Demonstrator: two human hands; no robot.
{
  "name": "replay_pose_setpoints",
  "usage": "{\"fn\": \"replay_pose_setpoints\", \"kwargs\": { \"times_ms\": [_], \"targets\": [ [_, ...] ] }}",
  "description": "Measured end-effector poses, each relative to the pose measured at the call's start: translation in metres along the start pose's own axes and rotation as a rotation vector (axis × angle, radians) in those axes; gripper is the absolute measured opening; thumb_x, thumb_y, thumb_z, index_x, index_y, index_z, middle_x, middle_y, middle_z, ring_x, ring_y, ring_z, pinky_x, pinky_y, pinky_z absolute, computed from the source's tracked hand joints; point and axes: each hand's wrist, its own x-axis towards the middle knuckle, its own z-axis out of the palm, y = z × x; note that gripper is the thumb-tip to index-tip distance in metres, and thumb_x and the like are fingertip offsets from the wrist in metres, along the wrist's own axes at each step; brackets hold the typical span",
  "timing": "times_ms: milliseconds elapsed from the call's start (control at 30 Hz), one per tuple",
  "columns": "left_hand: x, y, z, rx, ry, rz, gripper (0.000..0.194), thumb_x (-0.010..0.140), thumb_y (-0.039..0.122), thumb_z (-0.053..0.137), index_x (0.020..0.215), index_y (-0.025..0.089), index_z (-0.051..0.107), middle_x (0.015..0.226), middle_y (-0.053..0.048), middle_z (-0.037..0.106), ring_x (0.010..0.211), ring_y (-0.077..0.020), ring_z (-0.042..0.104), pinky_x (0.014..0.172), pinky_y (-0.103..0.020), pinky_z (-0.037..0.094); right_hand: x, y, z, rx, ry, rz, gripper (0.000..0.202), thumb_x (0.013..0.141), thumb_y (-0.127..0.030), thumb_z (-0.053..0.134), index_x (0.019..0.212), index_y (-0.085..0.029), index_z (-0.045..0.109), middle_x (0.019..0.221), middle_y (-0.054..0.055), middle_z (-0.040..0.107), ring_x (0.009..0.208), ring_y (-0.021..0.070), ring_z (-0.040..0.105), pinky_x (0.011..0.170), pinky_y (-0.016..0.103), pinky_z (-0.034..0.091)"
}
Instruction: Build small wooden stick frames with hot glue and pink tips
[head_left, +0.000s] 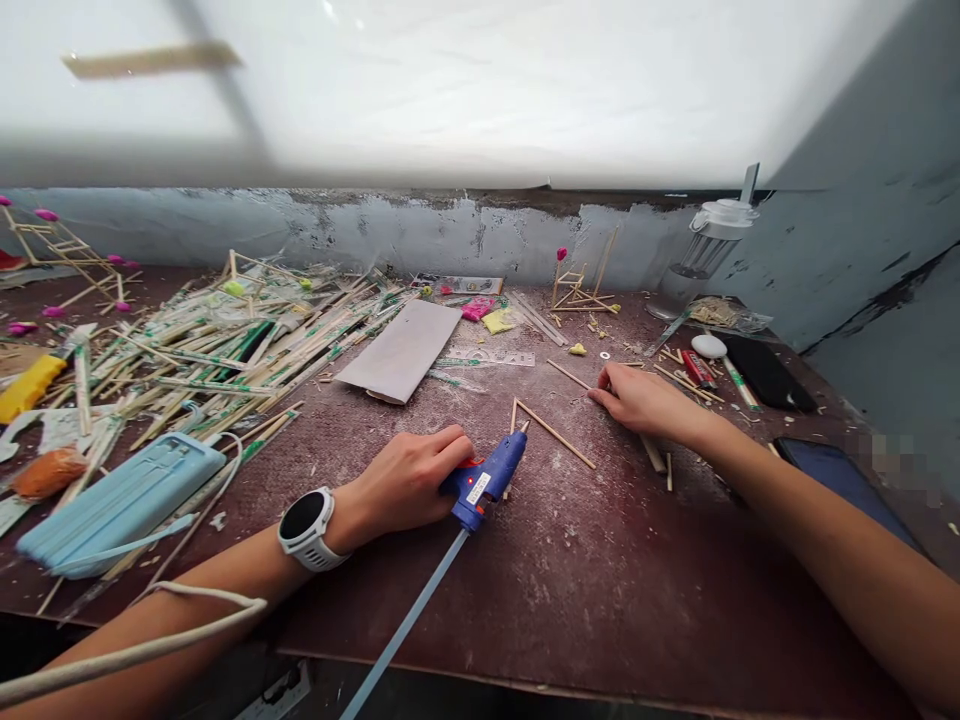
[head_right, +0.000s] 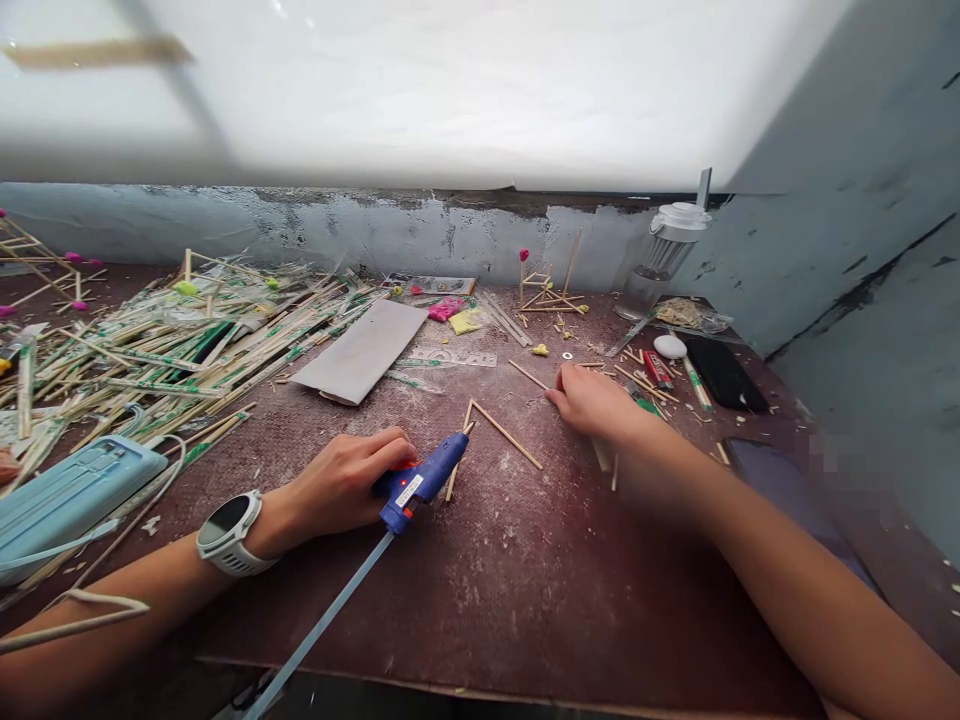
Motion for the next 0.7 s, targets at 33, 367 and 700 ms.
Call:
{"fn": "replay_pose_setpoints", "kwargs": {
  "times_ms": [33,367,700],
  "targets": [
    [0.0,0.0,0.0,-0.002,-0.005,-0.005,0.006,0.089,0.015,0.056,0.092,0.02,0.055,0.085,0.0,0.064,0.063,-0.0124,0.057,0.055,-0.025,0.041,0.001,0.001,0.0,0.003,-0.013,-0.002,0.021,0.105,-0.034,0.049,0.101,-0.019,0.062,0.11,0.017,0.076,0.1,0.0304,0.072,0.081,0.036,0.049],
    [-0.001,0.0,0.001,0.002,0.02,-0.012,0.006,0.089,0.015,0.056,0.093,0.02,0.056,0.085,0.0,0.063,0.061,-0.0118,0.054,0.054,-0.025,0.039,-0.002,0.006,-0.002,0.168,0.146,-0.131,0.017,0.104,-0.03,0.043,0.111,-0.021,0.056,0.099,0.012,0.075,0.084,0.0258,0.069,0.074,0.033,0.047],
    [0.0,0.003,-0.001,0.045,0.167,0.005,0.007,0.094,0.017,0.048,0.092,0.02,0.054,0.079,0.0,0.058,0.055,-0.0125,0.048,0.048,-0.026,0.033,-0.007,-0.002,-0.004,0.052,0.459,-0.385,0.038,0.11,-0.031,0.033,0.11,-0.019,0.069,0.113,0.015,0.075,0.095,0.0279,0.071,0.077,0.037,0.051]
  ]
}}
